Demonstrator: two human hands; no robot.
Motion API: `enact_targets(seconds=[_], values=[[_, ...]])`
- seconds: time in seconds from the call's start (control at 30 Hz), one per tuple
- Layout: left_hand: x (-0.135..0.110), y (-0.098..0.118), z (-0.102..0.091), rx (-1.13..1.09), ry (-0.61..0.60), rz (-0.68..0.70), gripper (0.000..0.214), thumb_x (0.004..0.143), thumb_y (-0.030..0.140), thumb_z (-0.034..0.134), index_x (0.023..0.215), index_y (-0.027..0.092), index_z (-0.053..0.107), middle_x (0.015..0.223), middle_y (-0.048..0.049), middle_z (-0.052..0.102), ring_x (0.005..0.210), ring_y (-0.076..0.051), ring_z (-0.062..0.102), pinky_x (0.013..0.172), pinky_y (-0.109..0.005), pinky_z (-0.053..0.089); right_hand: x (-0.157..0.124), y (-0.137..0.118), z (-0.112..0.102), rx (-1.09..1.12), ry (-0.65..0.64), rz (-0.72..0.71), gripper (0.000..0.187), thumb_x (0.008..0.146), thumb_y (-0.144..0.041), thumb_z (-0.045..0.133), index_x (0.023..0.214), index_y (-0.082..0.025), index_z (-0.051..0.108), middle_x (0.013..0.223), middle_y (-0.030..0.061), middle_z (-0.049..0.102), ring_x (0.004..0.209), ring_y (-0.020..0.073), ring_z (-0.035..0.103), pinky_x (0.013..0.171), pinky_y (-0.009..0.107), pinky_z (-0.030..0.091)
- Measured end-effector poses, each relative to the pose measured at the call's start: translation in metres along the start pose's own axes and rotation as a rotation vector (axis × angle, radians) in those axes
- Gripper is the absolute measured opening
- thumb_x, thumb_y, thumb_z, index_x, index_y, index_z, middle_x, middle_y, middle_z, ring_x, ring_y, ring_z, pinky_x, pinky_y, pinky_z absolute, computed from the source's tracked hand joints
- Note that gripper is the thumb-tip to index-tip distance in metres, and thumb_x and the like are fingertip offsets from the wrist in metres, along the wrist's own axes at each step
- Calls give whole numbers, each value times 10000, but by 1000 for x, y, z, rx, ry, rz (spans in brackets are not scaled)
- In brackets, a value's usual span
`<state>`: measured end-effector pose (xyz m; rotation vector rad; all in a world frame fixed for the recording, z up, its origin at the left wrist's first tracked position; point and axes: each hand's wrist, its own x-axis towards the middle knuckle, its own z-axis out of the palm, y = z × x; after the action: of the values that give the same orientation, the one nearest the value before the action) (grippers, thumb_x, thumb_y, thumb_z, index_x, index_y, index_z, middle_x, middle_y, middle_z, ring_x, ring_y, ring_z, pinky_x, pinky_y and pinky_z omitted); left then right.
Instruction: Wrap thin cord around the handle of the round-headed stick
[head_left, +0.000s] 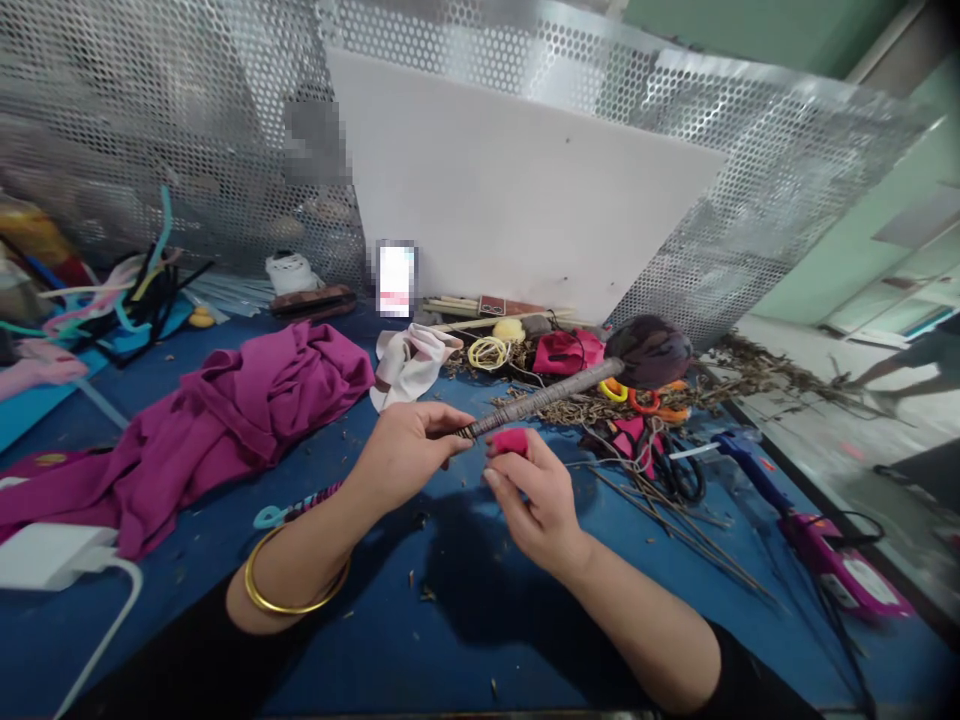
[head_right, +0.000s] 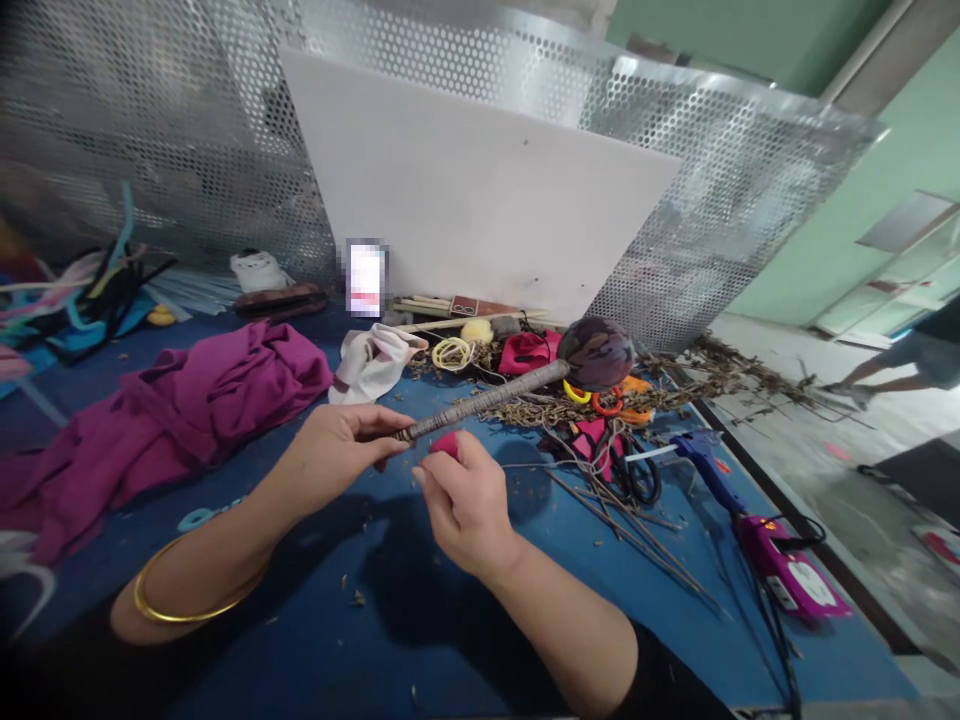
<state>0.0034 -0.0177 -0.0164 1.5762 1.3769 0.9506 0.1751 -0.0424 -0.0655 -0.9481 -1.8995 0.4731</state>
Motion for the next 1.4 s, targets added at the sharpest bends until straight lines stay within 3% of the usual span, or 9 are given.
enact_targets(seconds=[0.13,0.23,0.33,0.5,0.77,0.93,1.03,1.2,1.4], values=[[1,-4,3,-41,-48,-11,210,676,233,649,852,142,720,730,-31,755,578,-150,659,531,-244,534,-1,-6,-5,352,-80,-49,231,944,-254,452,808,-203,631,1072,112,622,1039,226,581,882,375,477],[1,-7,6,-7,-53,-1,264,678,187,632,922,136,718,834,-50,768,711,-182,703,647,-271,560,1,-5,-3,547,-79,46,286,968,-299,423,780,-198,613,856,75,636,895,204,608,814,358,489],[-1,-8,10,182,-21,76,296,719,180,613,994,163,722,902,-45,769,789,-197,709,758,-302,552,4,-5,-3,425,-64,24,318,965,-330,433,717,-194,579,679,28,537,682,160,533,657,300,451],[-9,-8,16,522,9,207,284,818,203,528,1023,237,721,1035,-17,752,971,-236,685,838,-347,512,4,-8,-4,98,-123,-228,303,956,-247,402,668,-199,484,620,12,426,625,155,413,582,295,353],[-11,-6,17,593,21,183,276,832,231,523,1030,270,712,1035,17,753,951,-208,687,780,-296,483,0,-9,-3,41,-100,-272,277,939,-198,404,665,-199,447,627,15,419,617,153,390,575,304,340],[-9,-6,15,629,-4,148,268,823,248,528,1001,292,723,974,24,763,906,-209,690,724,-291,454,9,-8,-11,166,-53,-174,258,957,-216,419,757,-196,581,741,55,607,819,188,573,750,342,465],[-7,-6,15,630,-29,152,248,821,253,530,963,299,729,917,30,766,830,-192,690,654,-277,427,13,-4,-17,118,-3,-131,229,949,-220,457,804,-215,634,811,55,672,966,220,577,890,402,443],[-8,-8,18,644,-54,154,245,802,242,546,947,309,732,902,36,767,779,-178,682,617,-267,400,16,2,-21,173,-31,4,229,946,-240,481,801,-205,654,805,41,669,768,167,583,730,320,474],[-9,-10,20,684,-56,175,261,809,249,545,980,325,728,914,31,769,820,-203,692,618,-280,400,18,6,-22,305,-23,63,239,939,-213,496,753,-191,645,846,48,672,863,162,619,805,300,487]])
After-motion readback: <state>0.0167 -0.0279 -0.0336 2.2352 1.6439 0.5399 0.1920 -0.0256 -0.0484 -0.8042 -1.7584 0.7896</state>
